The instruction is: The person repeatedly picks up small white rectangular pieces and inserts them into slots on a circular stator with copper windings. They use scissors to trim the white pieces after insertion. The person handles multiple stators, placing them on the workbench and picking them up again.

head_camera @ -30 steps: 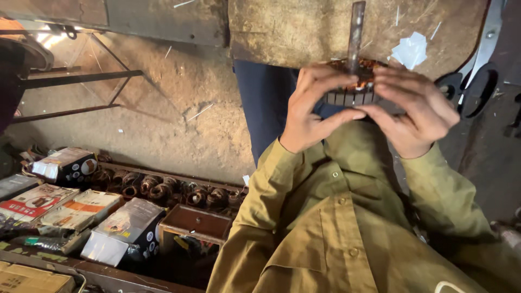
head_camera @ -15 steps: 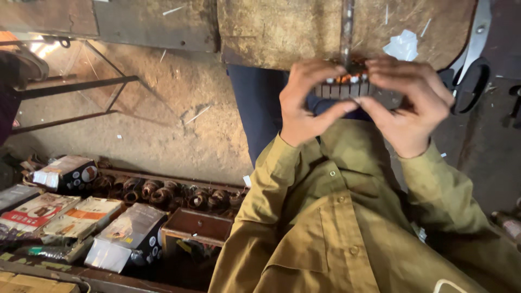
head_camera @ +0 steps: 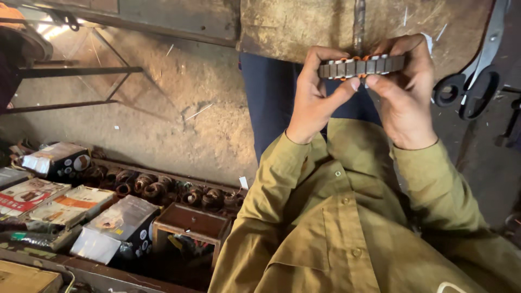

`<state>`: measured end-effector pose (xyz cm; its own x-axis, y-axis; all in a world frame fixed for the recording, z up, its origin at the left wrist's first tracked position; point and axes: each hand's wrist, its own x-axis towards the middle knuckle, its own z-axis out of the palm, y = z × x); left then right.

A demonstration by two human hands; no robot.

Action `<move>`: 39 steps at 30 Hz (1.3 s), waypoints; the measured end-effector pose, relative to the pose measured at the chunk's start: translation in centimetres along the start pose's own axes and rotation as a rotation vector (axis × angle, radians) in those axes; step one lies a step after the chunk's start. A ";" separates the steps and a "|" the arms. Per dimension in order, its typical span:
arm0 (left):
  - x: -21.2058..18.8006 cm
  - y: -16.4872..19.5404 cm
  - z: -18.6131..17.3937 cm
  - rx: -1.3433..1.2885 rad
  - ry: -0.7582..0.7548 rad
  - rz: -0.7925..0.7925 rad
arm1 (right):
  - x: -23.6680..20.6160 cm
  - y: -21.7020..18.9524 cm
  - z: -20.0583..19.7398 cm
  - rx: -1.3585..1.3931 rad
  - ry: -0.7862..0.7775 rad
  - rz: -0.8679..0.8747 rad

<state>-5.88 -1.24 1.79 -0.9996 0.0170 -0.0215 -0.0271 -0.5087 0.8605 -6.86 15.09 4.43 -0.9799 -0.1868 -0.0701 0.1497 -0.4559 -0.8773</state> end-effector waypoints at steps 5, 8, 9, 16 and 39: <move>0.2 -0.1 0.9 0.190 0.052 0.052 | 0.3 0.2 -0.9 -0.004 -0.014 -0.034; 0.6 0.6 1.7 0.361 0.084 0.133 | 0.6 0.3 -1.3 -0.015 0.008 -0.045; 0.6 0.9 2.0 0.421 0.108 0.171 | 0.6 0.3 -1.4 -0.019 0.014 -0.046; -0.6 2.6 3.1 0.847 0.354 0.586 | 0.4 0.7 -0.7 0.030 0.101 -0.042; -1.0 1.2 2.0 0.890 0.299 0.629 | 0.0 0.6 0.2 0.019 0.057 -0.042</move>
<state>-4.87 -0.12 3.85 -0.7987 -0.2928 0.5256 0.3743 0.4422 0.8151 -6.72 14.65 3.99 -0.9912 -0.1173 -0.0614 0.1106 -0.4785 -0.8711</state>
